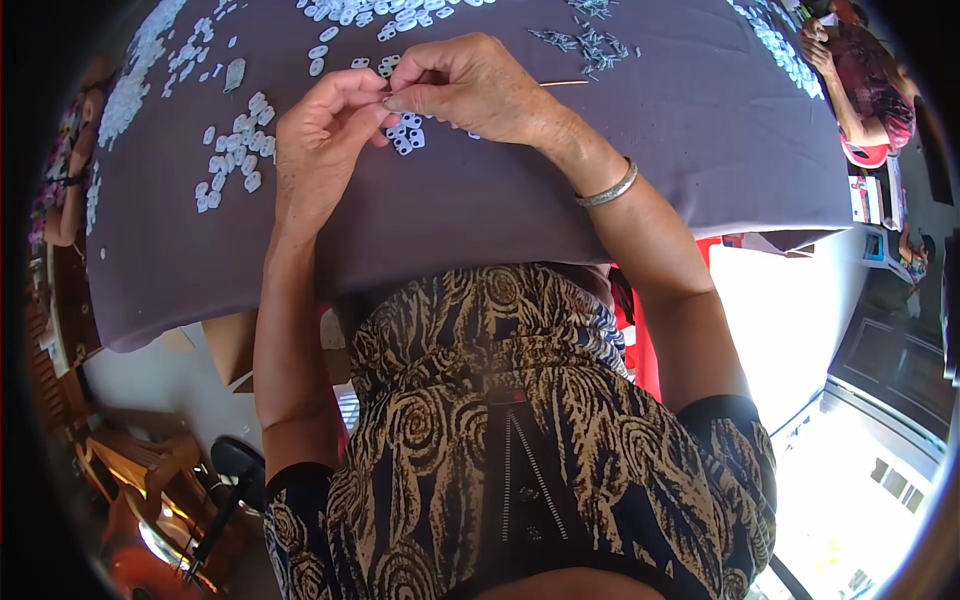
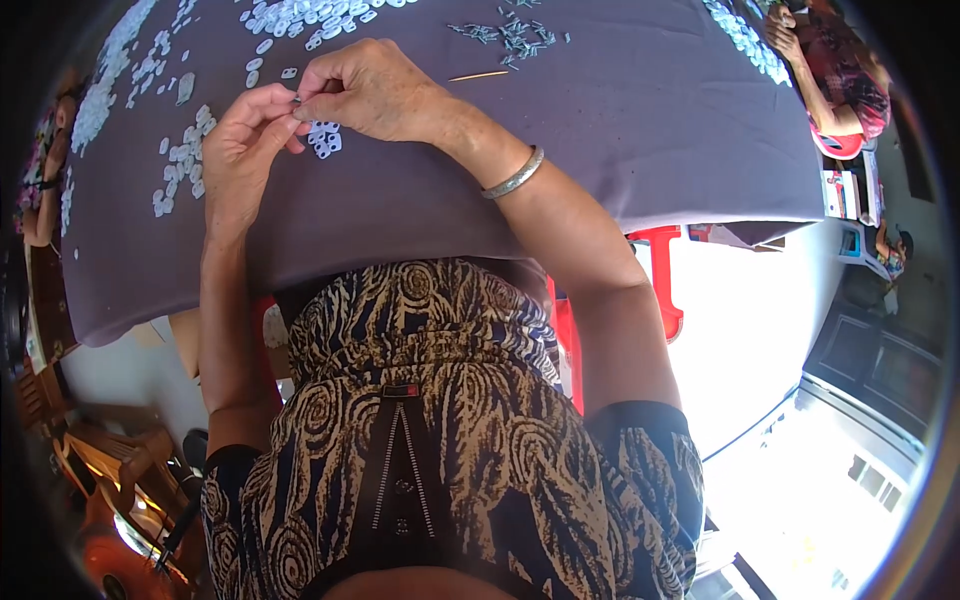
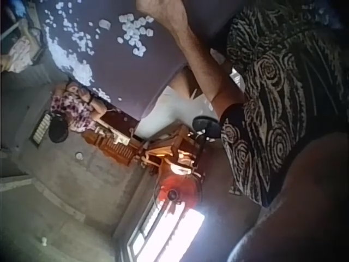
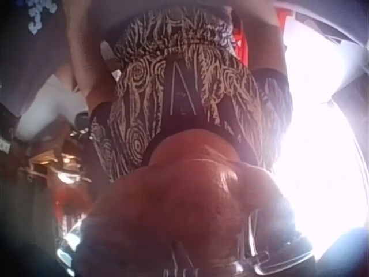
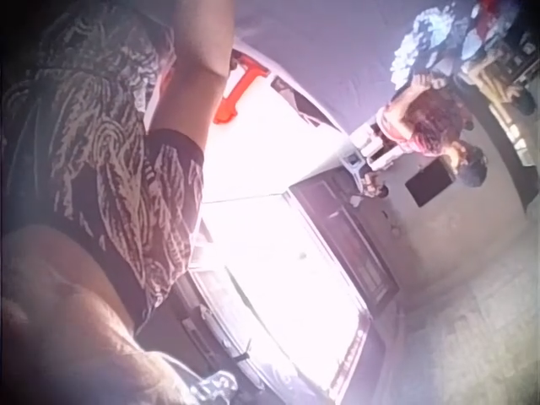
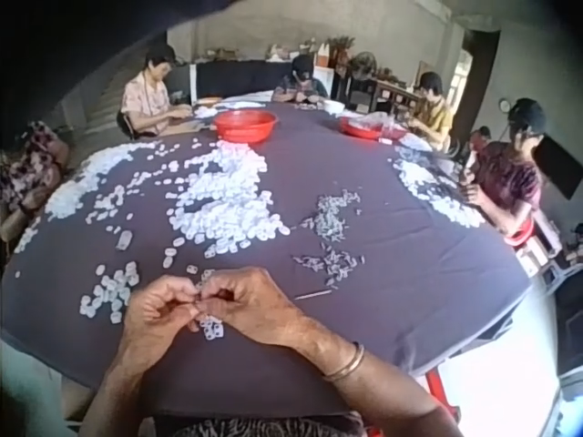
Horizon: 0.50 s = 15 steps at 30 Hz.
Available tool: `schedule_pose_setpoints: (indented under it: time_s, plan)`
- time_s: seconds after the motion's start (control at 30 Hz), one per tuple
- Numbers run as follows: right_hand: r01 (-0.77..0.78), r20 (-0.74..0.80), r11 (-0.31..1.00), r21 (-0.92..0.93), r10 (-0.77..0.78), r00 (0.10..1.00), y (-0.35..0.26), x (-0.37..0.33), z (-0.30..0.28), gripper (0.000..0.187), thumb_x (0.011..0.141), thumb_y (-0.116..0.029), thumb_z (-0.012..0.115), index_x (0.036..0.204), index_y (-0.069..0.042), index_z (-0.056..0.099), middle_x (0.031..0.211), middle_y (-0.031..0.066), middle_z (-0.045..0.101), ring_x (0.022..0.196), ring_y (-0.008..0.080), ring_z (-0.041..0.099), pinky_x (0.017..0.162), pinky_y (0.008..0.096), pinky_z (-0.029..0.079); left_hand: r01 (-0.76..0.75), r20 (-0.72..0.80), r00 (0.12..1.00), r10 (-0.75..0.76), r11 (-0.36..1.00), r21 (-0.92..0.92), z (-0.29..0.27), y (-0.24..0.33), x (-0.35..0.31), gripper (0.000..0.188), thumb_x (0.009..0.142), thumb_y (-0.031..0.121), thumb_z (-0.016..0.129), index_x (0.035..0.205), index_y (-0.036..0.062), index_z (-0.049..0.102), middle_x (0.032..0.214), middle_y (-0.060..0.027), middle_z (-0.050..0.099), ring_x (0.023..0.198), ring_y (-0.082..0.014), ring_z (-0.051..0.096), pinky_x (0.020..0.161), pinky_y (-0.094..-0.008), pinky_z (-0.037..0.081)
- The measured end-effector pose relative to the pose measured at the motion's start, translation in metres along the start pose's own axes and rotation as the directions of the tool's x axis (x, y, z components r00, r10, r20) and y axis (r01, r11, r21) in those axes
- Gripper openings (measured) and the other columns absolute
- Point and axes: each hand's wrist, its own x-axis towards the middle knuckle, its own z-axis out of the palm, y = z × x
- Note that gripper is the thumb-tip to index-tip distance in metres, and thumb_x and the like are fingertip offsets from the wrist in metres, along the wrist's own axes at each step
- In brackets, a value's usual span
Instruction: The person inserts small metal pins into white plastic components using a needle-like tool.
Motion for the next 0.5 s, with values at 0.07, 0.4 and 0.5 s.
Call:
schedule_pose_setpoints:
  time_s: [0.07, 0.4, 0.5]
  plan:
    - [-0.003, -0.063, 1.0, -0.014, 0.002, 0.998, 0.005, 0.002, 0.004, 0.012, 0.083, -0.017, 0.07, 0.086, -0.005, 0.07, 0.071, 0.0034, 0.068, 0.061, 0.0086, 0.059, 0.056, 0.0254, 0.049, -0.024, -0.013, 1.0, 0.024, 0.999, -0.045, 0.001, -0.004, 0.001, 0.022, 0.089, -0.002, 0.059, 0.111, -0.001, 0.06, 0.094, -0.0084, 0.066, 0.08, -0.0126, 0.065, 0.065, -0.023, 0.051]
    - [-0.077, -0.058, 0.997, 0.03, 0.079, 0.995, -0.012, -0.004, -0.064, 0.002, 0.086, -0.003, 0.063, 0.086, -0.001, 0.064, 0.071, -0.0055, 0.055, 0.068, 0.0023, 0.047, 0.059, 0.0204, 0.04, -0.023, -0.157, 0.988, 0.008, 0.995, -0.099, 0.002, -0.004, -0.002, 0.023, 0.089, 0.001, 0.061, 0.111, 0.0015, 0.06, 0.092, -0.0058, 0.065, 0.08, -0.0104, 0.062, 0.064, -0.0228, 0.048]
    - [-0.17, -0.052, 0.952, -0.256, 0.162, 0.985, -0.008, -0.028, -0.114, 0.007, 0.089, -0.007, 0.061, 0.084, -0.003, 0.062, 0.071, -0.0071, 0.052, 0.065, 0.0021, 0.045, 0.057, 0.0204, 0.037, -0.031, -0.12, 0.993, 0.013, 0.989, -0.146, 0.004, -0.006, 0.004, 0.023, 0.088, 0.002, 0.062, 0.111, 0.0027, 0.06, 0.091, -0.0049, 0.065, 0.078, -0.0091, 0.061, 0.063, -0.0223, 0.047]
